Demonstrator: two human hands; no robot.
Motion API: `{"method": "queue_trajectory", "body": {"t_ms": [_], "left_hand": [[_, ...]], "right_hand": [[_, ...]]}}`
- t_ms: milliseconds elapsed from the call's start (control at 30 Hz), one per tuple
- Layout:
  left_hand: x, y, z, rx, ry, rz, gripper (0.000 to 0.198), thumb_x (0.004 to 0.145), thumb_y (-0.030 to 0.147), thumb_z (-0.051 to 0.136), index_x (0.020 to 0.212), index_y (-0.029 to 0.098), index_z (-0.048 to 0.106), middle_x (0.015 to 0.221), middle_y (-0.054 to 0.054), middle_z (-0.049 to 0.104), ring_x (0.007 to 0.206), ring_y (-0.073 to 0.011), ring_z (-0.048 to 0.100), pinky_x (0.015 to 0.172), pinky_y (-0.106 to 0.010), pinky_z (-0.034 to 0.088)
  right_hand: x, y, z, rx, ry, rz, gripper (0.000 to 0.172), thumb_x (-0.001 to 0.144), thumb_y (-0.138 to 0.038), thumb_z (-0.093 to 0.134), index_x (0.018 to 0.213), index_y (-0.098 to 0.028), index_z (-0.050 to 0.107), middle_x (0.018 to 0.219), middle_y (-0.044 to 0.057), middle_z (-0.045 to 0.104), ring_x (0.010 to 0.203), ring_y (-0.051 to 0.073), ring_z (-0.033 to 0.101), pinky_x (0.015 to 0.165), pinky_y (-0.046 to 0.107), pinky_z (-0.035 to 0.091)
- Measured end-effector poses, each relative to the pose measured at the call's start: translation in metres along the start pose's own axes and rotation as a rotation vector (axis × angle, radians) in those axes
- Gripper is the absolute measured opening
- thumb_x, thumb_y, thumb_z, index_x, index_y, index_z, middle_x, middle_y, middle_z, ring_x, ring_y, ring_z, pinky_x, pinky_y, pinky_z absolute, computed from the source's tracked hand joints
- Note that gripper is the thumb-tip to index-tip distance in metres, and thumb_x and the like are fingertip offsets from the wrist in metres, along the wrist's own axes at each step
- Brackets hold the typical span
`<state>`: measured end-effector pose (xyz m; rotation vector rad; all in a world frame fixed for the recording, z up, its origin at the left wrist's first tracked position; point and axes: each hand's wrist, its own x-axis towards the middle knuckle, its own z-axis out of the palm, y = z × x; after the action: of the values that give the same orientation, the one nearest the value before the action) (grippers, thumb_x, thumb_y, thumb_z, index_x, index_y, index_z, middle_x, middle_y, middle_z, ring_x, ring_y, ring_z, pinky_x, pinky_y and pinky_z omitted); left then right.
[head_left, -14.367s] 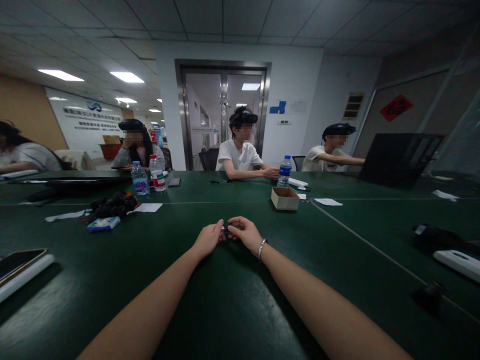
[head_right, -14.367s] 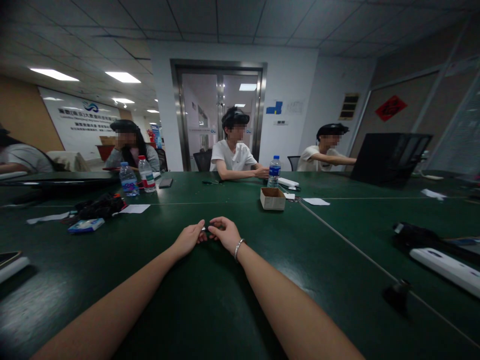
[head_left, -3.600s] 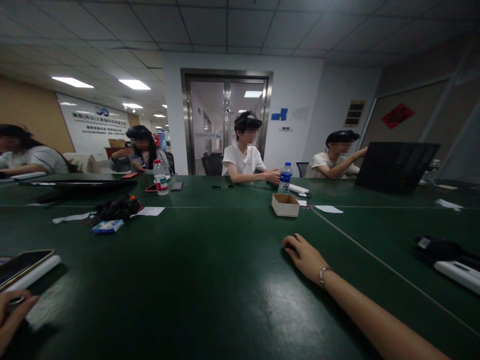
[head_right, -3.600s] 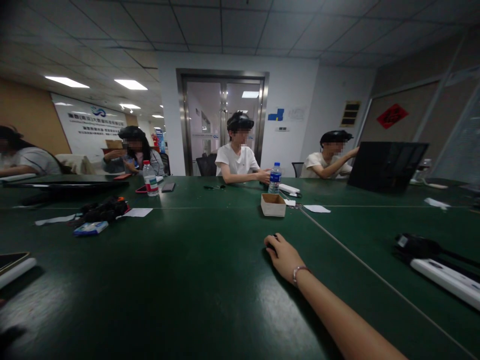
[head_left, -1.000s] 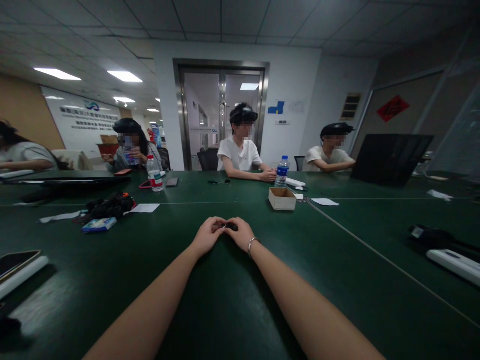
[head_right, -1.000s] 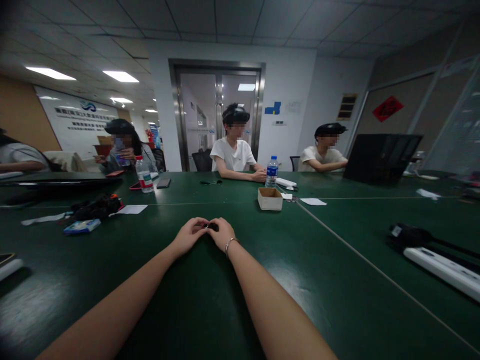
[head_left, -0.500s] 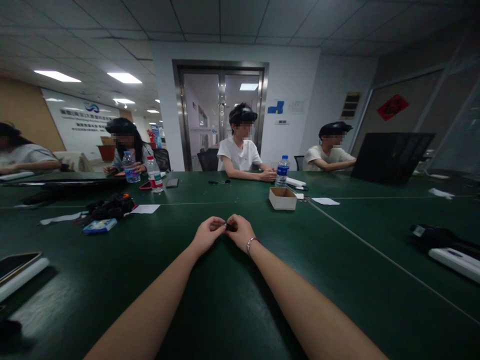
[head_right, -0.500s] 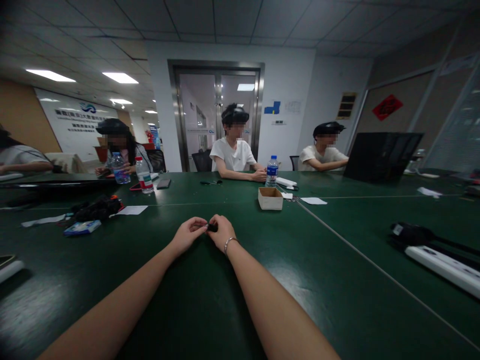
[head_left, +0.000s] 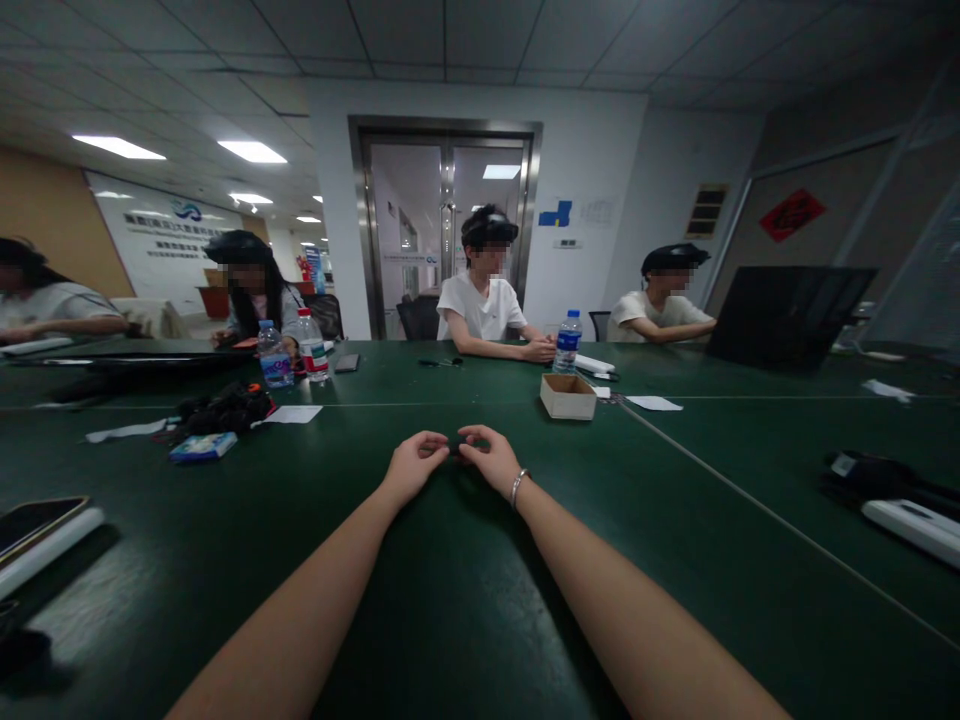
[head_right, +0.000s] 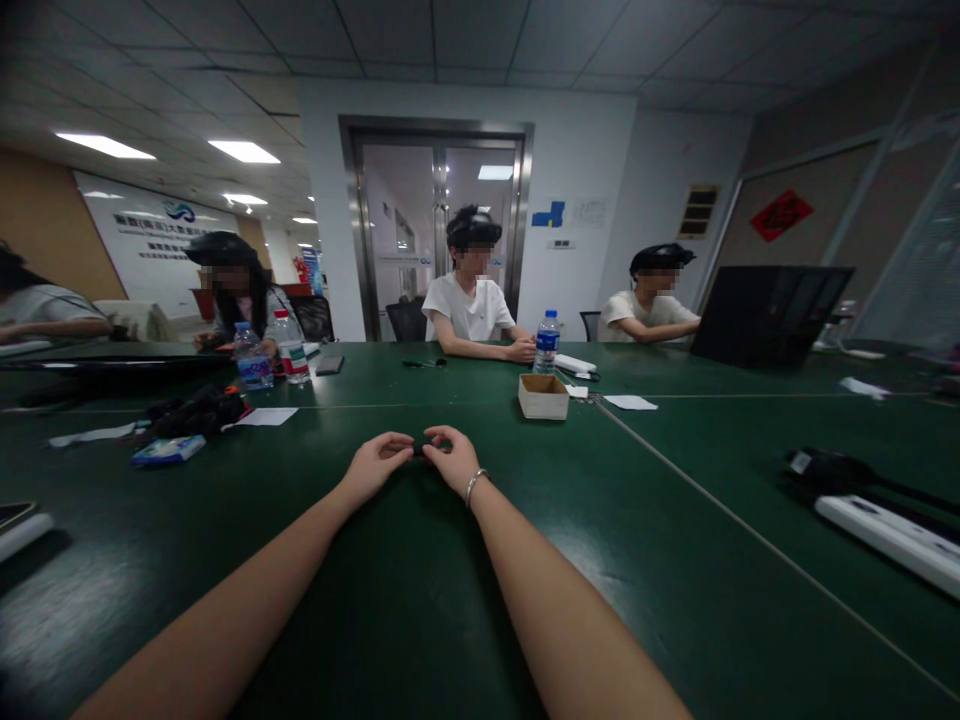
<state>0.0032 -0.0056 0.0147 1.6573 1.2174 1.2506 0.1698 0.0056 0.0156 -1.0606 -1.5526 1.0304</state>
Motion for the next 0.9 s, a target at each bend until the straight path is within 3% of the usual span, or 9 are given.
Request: {"method": "queue_trajectory", "body": {"t_ms": [100,367,900], "left_hand": [[0.0,0.001,-0.001,-0.045,-0.006,-0.029,0.028,0.068,0.028,0.065,0.092,0.013,0.062,0.086,-0.008,0.067,0.078,-0.0167,0.063,0.076,-0.031,0.049],[-0.001,0.006,-0.002,-0.084,-0.024,-0.127,0.031,0.07,0.035,0.063,0.09,0.012,0.062,0.073,-0.006,0.066,0.063,-0.0133,0.06,0.056,-0.023,0.043],[0.006,-0.002,-0.002,-0.134,0.048,-0.193,0.038,0.069,0.048,0.058,0.075,0.011,0.062,0.059,-0.003,0.061,0.05,-0.0097,0.054,0.046,-0.019,0.035]], "right_hand": [[0.001,0.0,-0.003,0.124,-0.033,0.033,0.03,0.065,-0.022,0.063,0.095,-0.018,0.059,0.085,0.0,0.054,0.066,0.011,0.061,0.067,0.027,0.052],[0.0,0.0,-0.007,0.133,-0.095,0.032,0.032,0.06,-0.022,0.068,0.092,-0.017,0.062,0.092,0.002,0.058,0.069,0.01,0.061,0.076,0.031,0.05],[-0.001,-0.002,-0.005,0.177,-0.113,0.015,0.037,0.054,-0.02,0.073,0.089,-0.018,0.058,0.091,0.001,0.057,0.075,0.012,0.06,0.074,0.029,0.049]]}}
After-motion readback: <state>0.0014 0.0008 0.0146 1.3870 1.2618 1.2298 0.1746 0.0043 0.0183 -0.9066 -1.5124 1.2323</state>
